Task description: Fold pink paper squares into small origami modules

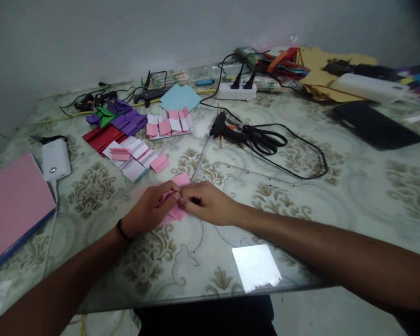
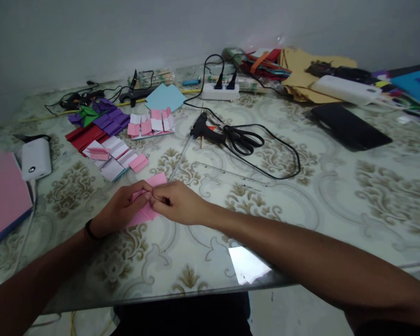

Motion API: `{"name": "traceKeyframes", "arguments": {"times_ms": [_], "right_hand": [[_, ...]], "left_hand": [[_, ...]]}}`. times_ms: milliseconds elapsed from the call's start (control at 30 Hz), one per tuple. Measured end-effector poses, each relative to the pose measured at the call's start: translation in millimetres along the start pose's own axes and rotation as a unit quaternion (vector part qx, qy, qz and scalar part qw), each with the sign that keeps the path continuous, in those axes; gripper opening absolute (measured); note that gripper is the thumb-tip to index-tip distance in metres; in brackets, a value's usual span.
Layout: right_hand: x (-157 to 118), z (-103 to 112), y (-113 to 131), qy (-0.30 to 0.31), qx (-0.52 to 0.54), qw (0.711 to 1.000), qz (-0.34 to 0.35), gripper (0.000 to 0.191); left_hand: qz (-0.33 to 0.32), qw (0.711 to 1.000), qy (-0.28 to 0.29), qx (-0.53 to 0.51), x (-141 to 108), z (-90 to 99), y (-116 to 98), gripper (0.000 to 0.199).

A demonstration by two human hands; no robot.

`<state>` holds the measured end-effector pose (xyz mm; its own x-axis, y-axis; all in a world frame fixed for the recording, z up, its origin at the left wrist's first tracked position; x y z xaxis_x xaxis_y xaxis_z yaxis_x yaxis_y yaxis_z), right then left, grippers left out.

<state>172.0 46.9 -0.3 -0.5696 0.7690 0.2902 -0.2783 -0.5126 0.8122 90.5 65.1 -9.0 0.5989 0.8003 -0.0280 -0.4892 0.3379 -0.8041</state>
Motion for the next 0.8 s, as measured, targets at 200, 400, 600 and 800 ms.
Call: {"name": "traceKeyframes", "arguments": {"times_ms": [200,400,600,800], "right_hand": [[-0.1,-0.2,-1.2,0.001,-0.003,1.000,-0.003,0.033],[0.0,-0.8,-0.6,0.004,-0.005,1.000,0.004,0.032],[0.0,-0.4,-1.5,0.002,-0.004,1.000,-0.002,0.033],[0.4,0.3,0.2,0.001,-0.004,1.000,0.003,0.032]], "left_hand": [[-0.001,1.000,-0.001,0.001,0.4,-0.1,0.7,0.018],[0.003,1.000,0.001,0.004,0.1,-0.1,-0.4,0.018],[0.002,1.000,0.001,0.006,0.2,0.1,-0.1,0.019],[0.001,1.000,0.002,0.004,-0.2,-0.6,-0.6,0.018]]}}
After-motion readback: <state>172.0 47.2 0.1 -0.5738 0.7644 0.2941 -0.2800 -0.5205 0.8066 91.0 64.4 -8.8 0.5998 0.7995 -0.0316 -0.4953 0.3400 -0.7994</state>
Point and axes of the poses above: each hand's wrist, its own x-axis towards the middle knuckle, its own z-axis out of the back of the hand, y = z × x, the point moved 10 cm from there along x, towards the middle knuckle, and after that the axes turned 3 degrees about -x, right-handed, at the moved point
